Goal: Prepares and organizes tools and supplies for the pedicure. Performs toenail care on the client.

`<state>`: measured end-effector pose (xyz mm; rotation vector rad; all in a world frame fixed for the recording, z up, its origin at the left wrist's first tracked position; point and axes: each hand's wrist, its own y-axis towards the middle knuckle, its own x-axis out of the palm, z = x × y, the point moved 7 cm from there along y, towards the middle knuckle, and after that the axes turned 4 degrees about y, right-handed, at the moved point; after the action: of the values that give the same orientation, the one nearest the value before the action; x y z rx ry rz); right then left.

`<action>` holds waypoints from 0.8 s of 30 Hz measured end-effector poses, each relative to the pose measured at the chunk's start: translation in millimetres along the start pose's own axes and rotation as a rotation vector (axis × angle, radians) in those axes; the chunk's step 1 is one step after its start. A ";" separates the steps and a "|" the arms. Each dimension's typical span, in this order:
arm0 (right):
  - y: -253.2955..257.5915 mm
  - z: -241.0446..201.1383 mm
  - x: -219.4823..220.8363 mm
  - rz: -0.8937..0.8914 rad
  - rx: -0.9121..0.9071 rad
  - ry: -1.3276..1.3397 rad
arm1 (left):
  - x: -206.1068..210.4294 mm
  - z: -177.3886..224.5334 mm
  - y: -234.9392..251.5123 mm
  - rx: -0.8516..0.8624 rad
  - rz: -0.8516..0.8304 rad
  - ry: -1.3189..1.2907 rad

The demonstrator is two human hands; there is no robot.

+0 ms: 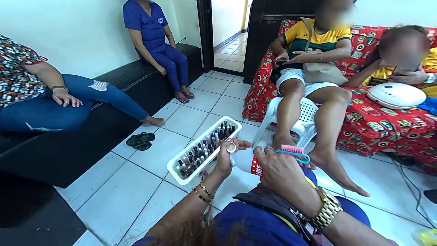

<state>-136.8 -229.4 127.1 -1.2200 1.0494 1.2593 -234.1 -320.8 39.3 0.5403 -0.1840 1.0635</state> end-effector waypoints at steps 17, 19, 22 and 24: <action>-2.0 3.0 12.2 0.188 -0.110 -0.042 | 1.7 -10.4 1.7 -0.313 0.102 -0.146; -1.3 9.6 14.7 0.036 -0.069 0.044 | 3.4 -6.5 3.7 -0.171 0.005 -0.046; 2.4 23.4 21.9 -0.357 0.025 0.350 | 9.9 5.3 1.9 0.070 -0.186 -0.005; 5.4 32.5 35.7 -0.431 0.031 0.605 | 14.4 11.2 2.4 0.147 -0.283 -0.029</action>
<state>-142.4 -193.9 94.4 -1.7459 1.1327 0.5443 -228.0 -314.4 55.4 0.6926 -0.0519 0.7973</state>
